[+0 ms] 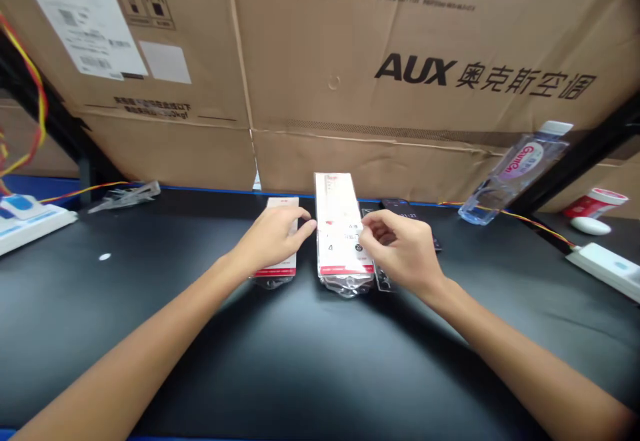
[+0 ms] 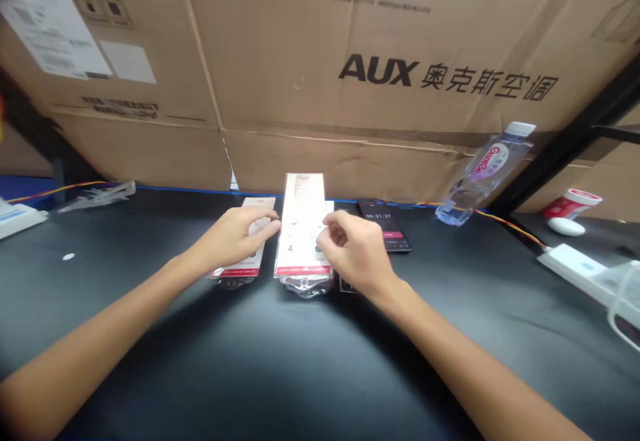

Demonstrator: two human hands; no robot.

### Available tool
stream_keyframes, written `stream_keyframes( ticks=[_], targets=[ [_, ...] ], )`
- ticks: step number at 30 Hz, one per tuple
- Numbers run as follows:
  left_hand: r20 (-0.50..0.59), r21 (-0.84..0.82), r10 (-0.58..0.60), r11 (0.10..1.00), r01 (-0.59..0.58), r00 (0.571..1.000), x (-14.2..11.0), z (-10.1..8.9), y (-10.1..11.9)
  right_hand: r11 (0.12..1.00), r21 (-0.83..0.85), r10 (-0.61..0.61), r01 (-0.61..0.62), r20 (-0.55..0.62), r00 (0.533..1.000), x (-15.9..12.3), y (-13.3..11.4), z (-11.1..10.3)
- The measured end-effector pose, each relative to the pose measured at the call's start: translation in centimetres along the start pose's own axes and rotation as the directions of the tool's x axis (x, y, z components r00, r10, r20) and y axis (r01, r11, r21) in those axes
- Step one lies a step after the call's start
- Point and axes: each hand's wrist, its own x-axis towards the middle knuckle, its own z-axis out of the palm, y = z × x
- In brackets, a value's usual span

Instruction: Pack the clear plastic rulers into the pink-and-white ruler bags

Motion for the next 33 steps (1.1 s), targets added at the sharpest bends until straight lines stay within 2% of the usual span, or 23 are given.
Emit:
stream_keyframes(
  ticks=[1,2,4,5,6,7,9,11,17,22,27,33],
  targets=[
    [0.002,-0.213,-0.043,0.976,0.042,0.999,0.0,0.1,0.5,1.0,0.011,-0.026,0.026,-0.017,1.0,-0.2,-0.4,0.0],
    [0.025,-0.435,-0.098,0.895,0.099,0.995,0.1,0.2,0.9,0.998,0.013,-0.059,0.06,-0.033,0.998,-0.4,-0.7,0.1],
    [0.117,-0.759,-0.179,0.618,0.204,0.977,0.0,0.4,1.8,0.99,-0.004,-0.139,0.139,-0.055,0.989,-0.9,-1.0,0.3],
    [0.157,-0.836,-0.186,0.498,0.231,0.97,-0.1,0.4,2.1,0.983,-0.016,-0.182,0.182,-0.056,0.982,-1.1,-1.0,0.4],
    [0.187,-0.87,-0.18,0.426,0.247,0.966,-0.2,0.5,2.4,0.975,-0.025,-0.223,0.222,-0.046,0.974,-1.2,-0.9,0.4],
    [0.203,-0.879,-0.168,0.404,0.255,0.965,-0.4,0.6,2.7,0.966,-0.029,-0.257,0.257,-0.022,0.966,-1.4,-0.9,0.5],
    [0.226,-0.858,-0.149,0.437,0.27,0.962,-0.8,0.9,3.1,0.957,-0.026,-0.287,0.288,0.052,0.957,-1.4,-0.9,0.6],
    [0.265,-0.816,-0.142,0.493,0.301,0.954,-1.2,1.2,3.5,0.963,-0.01,-0.266,0.269,0.113,0.957,-1.3,-1.1,0.5],
    [0.326,-0.754,-0.093,0.574,0.318,0.941,-1.6,1.7,3.9,0.976,0.066,-0.216,0.207,0.17,0.961,-0.9,-1.5,0.1],
    [0.357,-0.683,-0.097,0.651,0.331,0.929,-1.7,2.6,3.8,0.98,0.023,-0.195,0.198,0.304,0.932,-1.1,-1.4,0.0],
    [0.411,-0.671,-0.066,0.653,0.351,0.909,-1.9,3.7,3.4,0.981,-0.028,-0.165,0.192,0.405,0.899,-1.3,-0.8,0.6],
    [0.477,-0.67,-0.088,0.608,0.427,0.874,-1.9,3.9,3.0,0.985,0.087,-0.17,0.149,0.348,0.922,-1.3,-0.3,1.4]
  ],
)
